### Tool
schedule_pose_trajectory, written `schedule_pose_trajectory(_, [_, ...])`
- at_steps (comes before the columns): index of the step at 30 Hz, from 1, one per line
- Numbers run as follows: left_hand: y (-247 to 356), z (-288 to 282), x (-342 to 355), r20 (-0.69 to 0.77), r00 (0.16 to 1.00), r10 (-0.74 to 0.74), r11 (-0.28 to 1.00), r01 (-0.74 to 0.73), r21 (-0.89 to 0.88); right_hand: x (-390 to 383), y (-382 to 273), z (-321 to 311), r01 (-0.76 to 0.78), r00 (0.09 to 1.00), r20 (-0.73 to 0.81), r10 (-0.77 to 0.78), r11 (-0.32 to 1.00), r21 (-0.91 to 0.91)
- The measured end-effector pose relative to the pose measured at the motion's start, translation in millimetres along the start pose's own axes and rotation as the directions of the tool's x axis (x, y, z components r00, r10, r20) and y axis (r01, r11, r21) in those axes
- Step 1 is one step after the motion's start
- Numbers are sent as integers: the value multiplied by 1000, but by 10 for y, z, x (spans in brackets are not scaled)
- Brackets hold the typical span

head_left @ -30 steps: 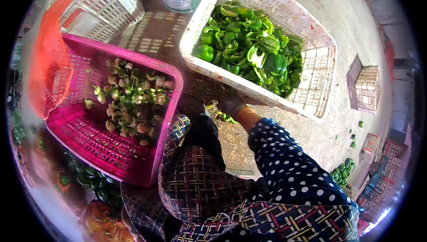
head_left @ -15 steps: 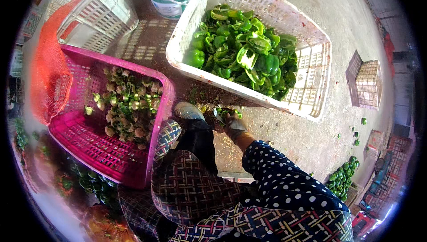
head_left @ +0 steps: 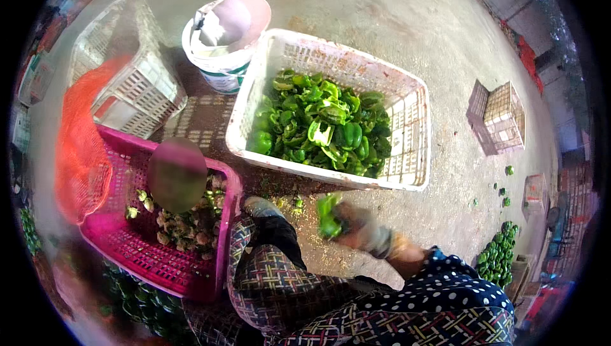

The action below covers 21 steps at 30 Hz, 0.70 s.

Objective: The person cuts green bell peppers with a knife, removing the stems and placing the cut pieces into a white basket. The person also discards the stems into a pink basket and occasionally picks new peppers from a mesh bag.

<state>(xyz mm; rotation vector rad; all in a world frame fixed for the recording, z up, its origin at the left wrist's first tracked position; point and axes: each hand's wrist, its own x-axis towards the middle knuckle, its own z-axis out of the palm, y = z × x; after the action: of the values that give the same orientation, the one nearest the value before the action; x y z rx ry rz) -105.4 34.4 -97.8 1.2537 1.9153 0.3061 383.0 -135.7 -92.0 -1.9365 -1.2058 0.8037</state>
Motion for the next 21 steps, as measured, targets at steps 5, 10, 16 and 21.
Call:
schedule_pose_trajectory(5, [-496,-264,-538,-83,995,-59,998,57,-34,860,-115,-705,-210,967,-152,202,977,-36])
schedule_pose_trajectory(10, [-967,-378,-596,11,984,-175,985,175,9,1113,-508,-850,-301,954,4,301,954,-19])
schedule_pose_trajectory(16, [-1745,197,6,-102,995,-16,934,-21,-358,1216,-1448,140,-593,699,565,438,797,115])
schedule_pose_trajectory(21, [-1478,232,1028,-268,952,-145,641,-116,-759,809,-2105,888,-8,953,291,-85,952,307])
